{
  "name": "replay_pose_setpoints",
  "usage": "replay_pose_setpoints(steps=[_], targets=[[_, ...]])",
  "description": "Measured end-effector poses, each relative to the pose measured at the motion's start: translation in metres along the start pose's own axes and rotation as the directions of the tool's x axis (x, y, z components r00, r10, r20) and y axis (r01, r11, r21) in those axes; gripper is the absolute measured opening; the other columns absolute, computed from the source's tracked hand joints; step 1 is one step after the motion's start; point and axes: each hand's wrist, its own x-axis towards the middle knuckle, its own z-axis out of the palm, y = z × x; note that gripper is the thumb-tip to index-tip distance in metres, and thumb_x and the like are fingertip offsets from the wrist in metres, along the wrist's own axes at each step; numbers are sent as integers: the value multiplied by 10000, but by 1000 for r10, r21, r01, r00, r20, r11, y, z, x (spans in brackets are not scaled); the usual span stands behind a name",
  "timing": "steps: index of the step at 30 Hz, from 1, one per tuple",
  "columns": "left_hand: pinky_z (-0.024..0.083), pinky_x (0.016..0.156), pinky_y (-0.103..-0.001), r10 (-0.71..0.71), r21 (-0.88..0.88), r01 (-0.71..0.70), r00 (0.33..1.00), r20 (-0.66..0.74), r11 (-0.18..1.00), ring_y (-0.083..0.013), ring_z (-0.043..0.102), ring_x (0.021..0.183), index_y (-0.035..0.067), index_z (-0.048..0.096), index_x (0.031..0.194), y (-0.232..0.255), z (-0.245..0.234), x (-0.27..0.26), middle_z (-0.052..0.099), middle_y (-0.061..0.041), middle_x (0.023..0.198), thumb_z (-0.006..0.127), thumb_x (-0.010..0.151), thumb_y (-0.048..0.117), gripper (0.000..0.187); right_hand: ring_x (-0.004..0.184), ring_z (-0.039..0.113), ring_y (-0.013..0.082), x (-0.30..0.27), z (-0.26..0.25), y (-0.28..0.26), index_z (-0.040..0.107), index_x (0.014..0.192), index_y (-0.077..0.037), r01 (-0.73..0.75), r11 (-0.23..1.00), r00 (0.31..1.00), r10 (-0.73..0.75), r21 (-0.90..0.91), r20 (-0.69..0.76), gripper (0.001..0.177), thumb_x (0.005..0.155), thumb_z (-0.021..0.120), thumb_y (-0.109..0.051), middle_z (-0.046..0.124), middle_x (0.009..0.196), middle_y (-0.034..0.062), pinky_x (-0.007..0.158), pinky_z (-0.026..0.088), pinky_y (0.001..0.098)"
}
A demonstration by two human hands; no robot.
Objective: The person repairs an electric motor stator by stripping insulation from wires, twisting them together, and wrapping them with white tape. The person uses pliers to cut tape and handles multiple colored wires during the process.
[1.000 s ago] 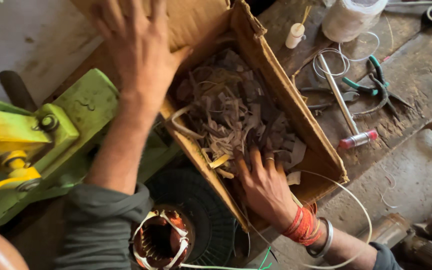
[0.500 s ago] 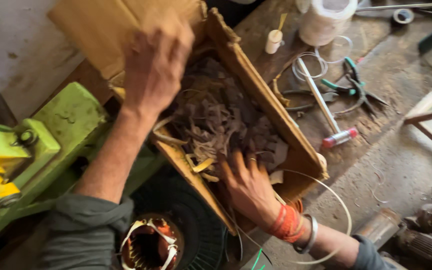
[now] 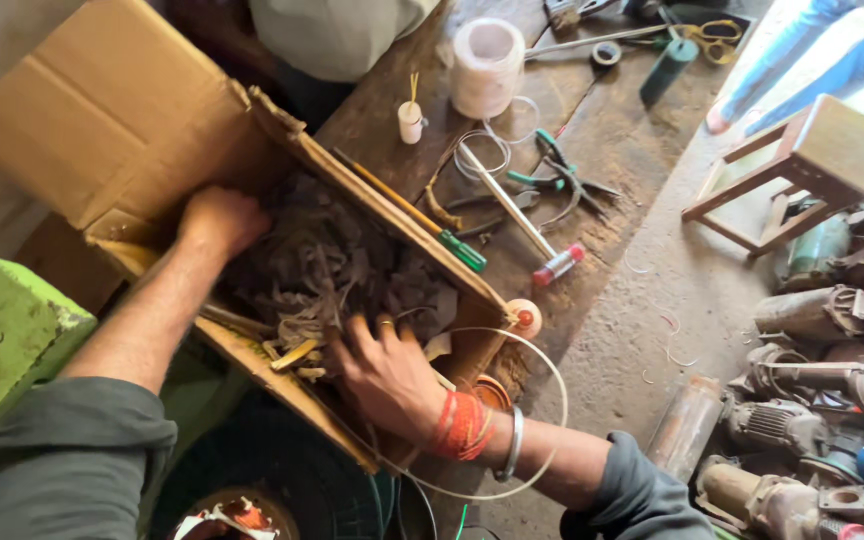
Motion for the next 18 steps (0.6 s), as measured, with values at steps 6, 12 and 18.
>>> replay_pose_setpoints(steps=[6,12,18], targets=[[623,773,-391,70,57,-74,996,63,996,-207,770,999,228,812,1005,3,25,20,780,-3,1108,571,976,220,243,938,607,344,5,0,-5,617,1362,-28,-18,1000,999,18,-11,-30,616,791,682,-251,584,1130,187,718,511,436],[627,759,-393,97,46,-99,995,30,994,-217,772,988,222,814,980,8,24,30,781,-9,1086,585,961,236,230,936,613,346,2,-2,-2,622,1348,-37,-13,1000,1000,14,-19,20,587,795,667,-229,584,1178,204,656,520,408],[617,691,-445,-49,-204,4,975,-218,979,-284,760,860,160,803,866,2,-38,-15,780,-74,936,585,960,265,260,960,619,377,-3,6,1,624,1319,-60,10,999,999,-13,-51,-53,603,744,664,-235,579,1201,202,692,550,430]])
